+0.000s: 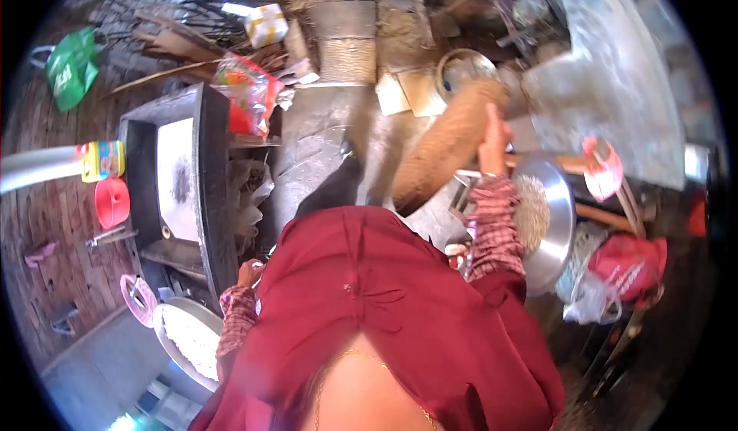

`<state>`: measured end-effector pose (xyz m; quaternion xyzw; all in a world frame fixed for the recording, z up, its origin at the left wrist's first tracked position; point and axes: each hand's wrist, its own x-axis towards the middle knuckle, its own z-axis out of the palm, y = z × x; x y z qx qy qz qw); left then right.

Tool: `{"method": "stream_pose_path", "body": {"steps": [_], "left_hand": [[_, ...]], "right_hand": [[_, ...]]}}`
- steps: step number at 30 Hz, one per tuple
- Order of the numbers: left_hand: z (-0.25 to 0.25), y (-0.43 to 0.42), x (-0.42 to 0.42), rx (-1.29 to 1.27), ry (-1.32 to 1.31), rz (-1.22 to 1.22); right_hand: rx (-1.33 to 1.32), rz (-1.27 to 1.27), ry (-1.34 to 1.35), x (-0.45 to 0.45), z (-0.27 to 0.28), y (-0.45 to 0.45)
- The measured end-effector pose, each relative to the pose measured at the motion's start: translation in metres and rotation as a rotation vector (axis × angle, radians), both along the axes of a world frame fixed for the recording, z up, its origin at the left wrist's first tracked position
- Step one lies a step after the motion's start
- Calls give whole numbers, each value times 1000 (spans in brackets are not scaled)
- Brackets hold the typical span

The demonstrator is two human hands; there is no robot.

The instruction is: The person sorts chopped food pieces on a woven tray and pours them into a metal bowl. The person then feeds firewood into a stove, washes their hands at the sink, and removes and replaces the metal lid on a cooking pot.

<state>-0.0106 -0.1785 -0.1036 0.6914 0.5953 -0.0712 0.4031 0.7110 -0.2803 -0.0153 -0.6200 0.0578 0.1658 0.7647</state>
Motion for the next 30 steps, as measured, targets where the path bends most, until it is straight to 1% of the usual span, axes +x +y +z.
{"method": "stream_pose_path", "body": {"steps": [1,3,5,6,7,8,9,10,11,12,14,15,16,19,21,23,26,28,30], "left_hand": [[7,3,8,-31,3,5],[27,22,35,-97,3,1],[4,46,48,-92,-6,50],[-6,58,54,-91,-11,77],[-10,72,69,-53,47,46],[-10,91,92,-16,109,18],[-20,108,106,-110,88,85],[-30,130,122,-196,64,146],[-32,153,145,-145,9,113],[-35,174,169,-98,-43,74],[-50,222,207,66,-37,-133],[-31,240,237,107,-64,-166],[-2,263,274,167,-94,-194],[24,313,331,200,-164,-105],[45,334,358,195,-138,-77],[51,341,370,244,-124,-79],[54,327,374,268,-85,-35],[43,304,361,236,25,-30],[37,279,350,115,85,-36]], "right_hand": [[-4,-20,-11,10,15,2],[-54,9,-33,38,19,1],[-120,66,-74,61,19,-2],[-81,-6,22,79,10,1],[-119,-35,81,89,14,6],[-135,-30,61,102,3,3],[-258,-65,74,111,3,7],[-310,-94,85,119,3,11],[-327,-164,128,128,0,19],[-250,-167,175,147,-15,19],[-343,-261,143,167,-31,24],[-335,-242,159,175,-35,20],[-309,-218,171,185,-39,24],[-357,-277,153,212,-44,45],[-417,-305,151,233,-47,59],[-479,-327,148,255,-67,68],[-805,-92,165,309,-122,70],[-689,-145,257,322,-138,98],[-573,-195,344,330,-149,132]]}}
